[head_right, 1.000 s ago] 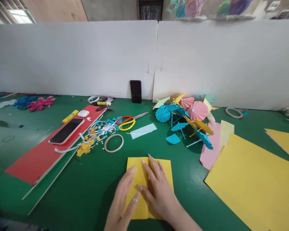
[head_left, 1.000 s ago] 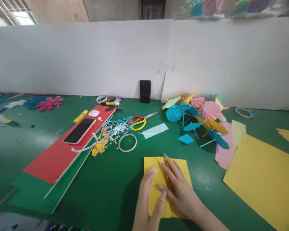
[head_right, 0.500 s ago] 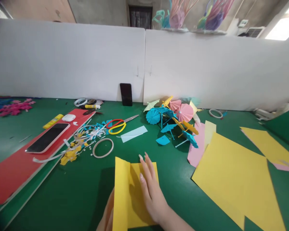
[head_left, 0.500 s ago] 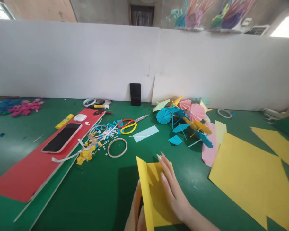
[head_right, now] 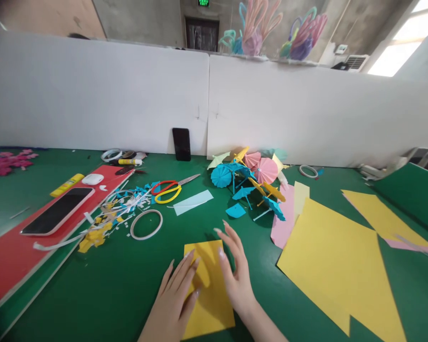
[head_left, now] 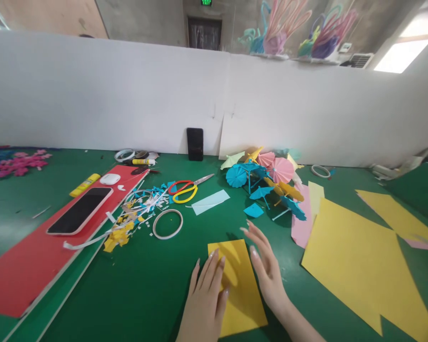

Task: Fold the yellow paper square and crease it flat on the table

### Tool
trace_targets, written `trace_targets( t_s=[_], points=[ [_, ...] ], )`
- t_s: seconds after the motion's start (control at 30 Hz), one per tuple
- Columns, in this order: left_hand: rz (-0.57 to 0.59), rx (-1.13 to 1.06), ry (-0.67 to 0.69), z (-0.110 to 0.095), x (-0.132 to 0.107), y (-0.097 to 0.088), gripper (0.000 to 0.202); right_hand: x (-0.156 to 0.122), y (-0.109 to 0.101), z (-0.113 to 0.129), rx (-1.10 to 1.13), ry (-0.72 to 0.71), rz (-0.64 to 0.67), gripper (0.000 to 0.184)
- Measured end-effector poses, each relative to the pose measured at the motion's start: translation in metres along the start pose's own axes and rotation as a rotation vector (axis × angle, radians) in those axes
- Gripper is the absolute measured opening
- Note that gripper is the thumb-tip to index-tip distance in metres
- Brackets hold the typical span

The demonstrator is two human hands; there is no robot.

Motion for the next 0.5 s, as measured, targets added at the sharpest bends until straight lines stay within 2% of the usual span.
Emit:
trace_targets(
  t_s=[0.1,0.2,0.3,0.4,0.5],
  points=[
    [-0.066,-0.087,-0.08,0.019,0.004,-0.018,0.042,-0.006,0.023,0.006,-0.429,-0.182,0.203,0.042],
    [-0.126,-0.119,-0.141,0.045,0.011,-0.041,0.031,-0.014,0.044,0.002,-0.736,-0.275,0.35,0.054],
    [-0.088,-0.107,-0.14,0.064,0.02,-0.054,0.02,-0.016,0.051,0.0,-0.842,-0.281,0.376,0.052],
    [-0.061,-0.093,-0.136,0.075,0.028,-0.056,0.007,-0.018,0.053,0.002,-0.874,-0.302,0.397,0.052],
    [-0.058,-0.068,-0.145,0.082,0.037,-0.054,0.011,-0.021,0.055,0.005,-0.89,-0.357,0.423,0.059]
  ],
)
Point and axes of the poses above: each hand's wrist, its own x-axis towards the middle knuckle, its own y-axis out of the palm, z = x × y, the point moved 7 cm from there along x, towards the middle knuckle, and after that the axes turned 14 degrees about y, right-handed, at the moved point
